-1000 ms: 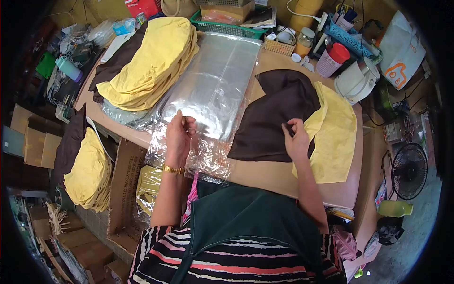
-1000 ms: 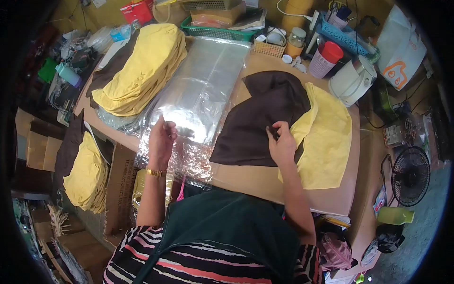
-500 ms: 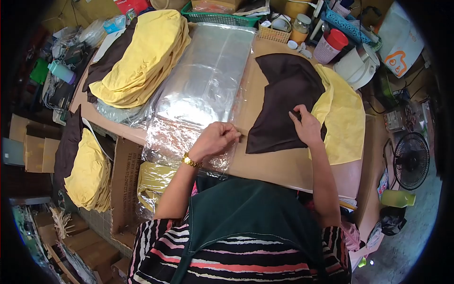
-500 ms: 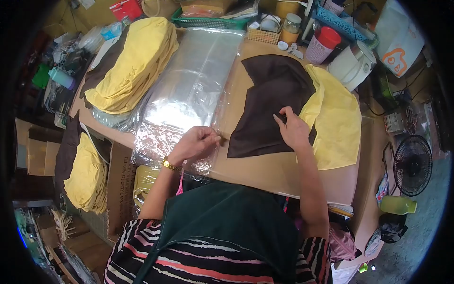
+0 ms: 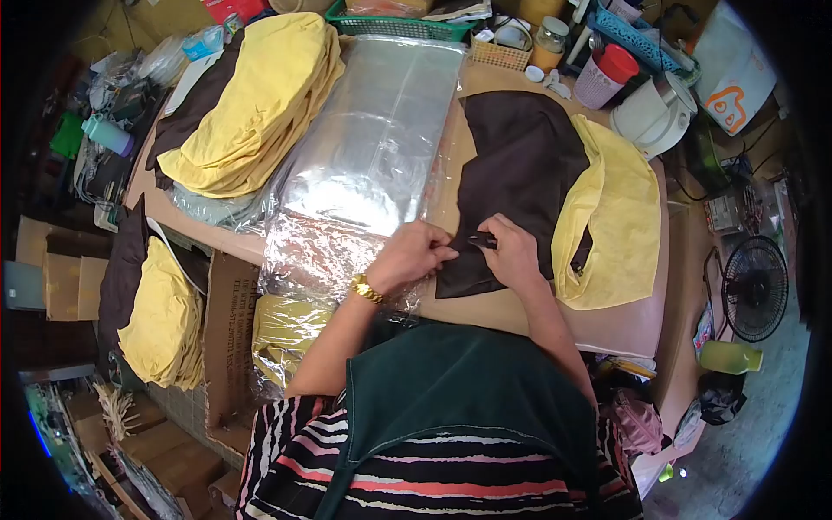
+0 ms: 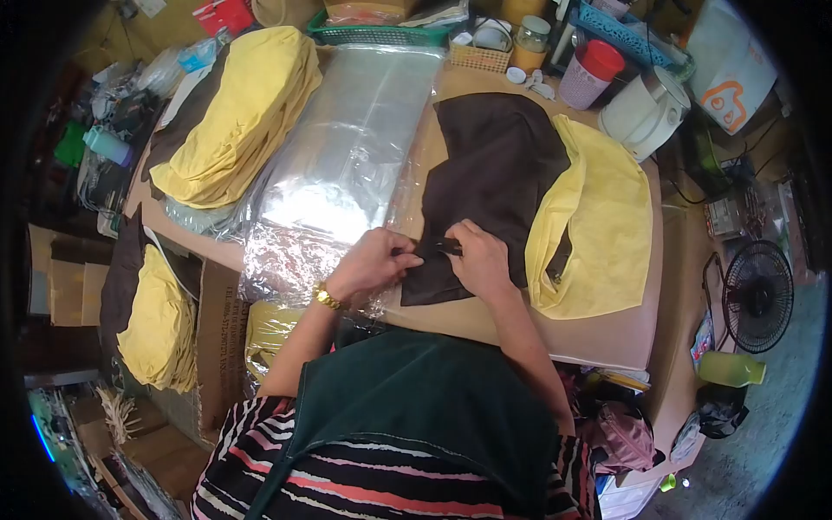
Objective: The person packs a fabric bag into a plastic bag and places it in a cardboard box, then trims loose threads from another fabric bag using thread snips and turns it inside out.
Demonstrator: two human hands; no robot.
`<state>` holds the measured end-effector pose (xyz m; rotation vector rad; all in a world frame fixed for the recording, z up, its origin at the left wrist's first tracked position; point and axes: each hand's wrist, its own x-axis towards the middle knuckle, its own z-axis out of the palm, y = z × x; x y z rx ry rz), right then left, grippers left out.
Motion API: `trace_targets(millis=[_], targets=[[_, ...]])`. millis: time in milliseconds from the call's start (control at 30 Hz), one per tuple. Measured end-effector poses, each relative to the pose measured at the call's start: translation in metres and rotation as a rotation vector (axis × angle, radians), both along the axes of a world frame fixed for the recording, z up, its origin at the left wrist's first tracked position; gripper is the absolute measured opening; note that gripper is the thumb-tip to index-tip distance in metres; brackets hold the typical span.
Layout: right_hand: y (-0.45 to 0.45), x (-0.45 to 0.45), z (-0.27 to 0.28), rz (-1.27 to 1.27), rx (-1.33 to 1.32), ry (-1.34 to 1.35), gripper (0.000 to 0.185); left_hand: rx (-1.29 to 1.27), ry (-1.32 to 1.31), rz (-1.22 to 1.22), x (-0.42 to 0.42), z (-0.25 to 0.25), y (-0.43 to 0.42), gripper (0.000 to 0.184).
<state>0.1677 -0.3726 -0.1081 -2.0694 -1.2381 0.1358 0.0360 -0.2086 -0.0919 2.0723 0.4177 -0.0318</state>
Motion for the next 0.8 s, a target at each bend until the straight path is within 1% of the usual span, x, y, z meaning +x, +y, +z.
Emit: trace_targets(millis=[33, 67, 100, 167, 200, 233, 300, 433, 500, 533, 567, 600, 633, 667, 700, 733, 767, 800], targets=[[-0.001, 0.002, -0.002, 0.013, -0.050, -0.009, 0.015, -0.075, 0.051, -0.028, -0.003, 0.004, 0.004, 0.025], [0.000, 0.002, -0.005, -0.028, 0.035, 0.019, 0.014, -0.228, 0.089, 0.059, -0.008, 0.014, 0.003, 0.019], [-0.001, 0.003, -0.007, -0.027, 0.035, 0.020, 0.014, -0.227, 0.090, 0.060, -0.011, 0.016, 0.004, 0.019], [-0.001, 0.006, -0.010, -0.084, 0.138, 0.119, 0.014, -0.240, 0.044, 0.173, -0.018, 0.018, 0.007, 0.017], [-0.001, 0.007, -0.011, -0.082, 0.140, 0.122, 0.014, -0.181, -0.003, 0.175, -0.021, 0.017, 0.008, 0.020], [-0.001, 0.007, -0.010, -0.114, 0.159, 0.152, 0.015, -0.181, 0.000, 0.176, -0.023, 0.017, 0.006, 0.020], [0.000, 0.007, -0.007, -0.146, 0.180, 0.179, 0.015, 0.081, -0.014, 0.204, -0.022, 0.018, 0.001, 0.020], [0.002, 0.005, -0.004, -0.122, 0.199, 0.215, 0.020, 0.124, -0.075, 0.237, -0.022, 0.013, -0.002, 0.023], [0.003, 0.007, 0.001, -0.114, 0.212, 0.216, 0.021, 0.179, -0.192, 0.275, -0.020, 0.011, -0.001, 0.023], [0.002, 0.007, 0.009, -0.112, 0.140, 0.308, 0.021, 0.184, -0.197, 0.272, -0.018, 0.008, 0.000, 0.023], [0.003, 0.007, 0.016, -0.109, 0.070, 0.400, 0.021, 0.166, -0.224, 0.299, -0.016, 0.006, 0.002, 0.023], [0.007, 0.005, 0.019, -0.110, 0.079, 0.395, 0.021, 0.147, -0.251, 0.326, -0.014, 0.005, 0.004, 0.022], [0.013, 0.000, 0.022, 0.041, 0.242, 0.479, 0.020, 0.153, -0.257, 0.323, -0.011, 0.011, 0.001, 0.022], [0.018, -0.001, 0.028, 0.198, 0.408, 0.556, 0.019, -0.015, -0.278, 0.238, -0.006, 0.022, -0.003, 0.023], [0.016, 0.002, 0.036, 0.234, 0.293, 0.482, 0.016, -0.188, -0.292, 0.150, -0.004, 0.032, -0.007, 0.024], [0.016, 0.001, 0.046, 0.205, 0.298, 0.461, 0.015, -0.128, -0.300, 0.158, -0.004, 0.041, -0.008, 0.022], [0.015, 0.000, 0.054, 0.177, 0.304, 0.436, 0.014, -0.121, -0.308, 0.152, -0.004, 0.049, -0.007, 0.022], [0.013, 0.001, 0.060, 0.175, 0.312, 0.427, 0.014, -0.115, -0.312, 0.211, -0.006, 0.057, -0.004, 0.021]])
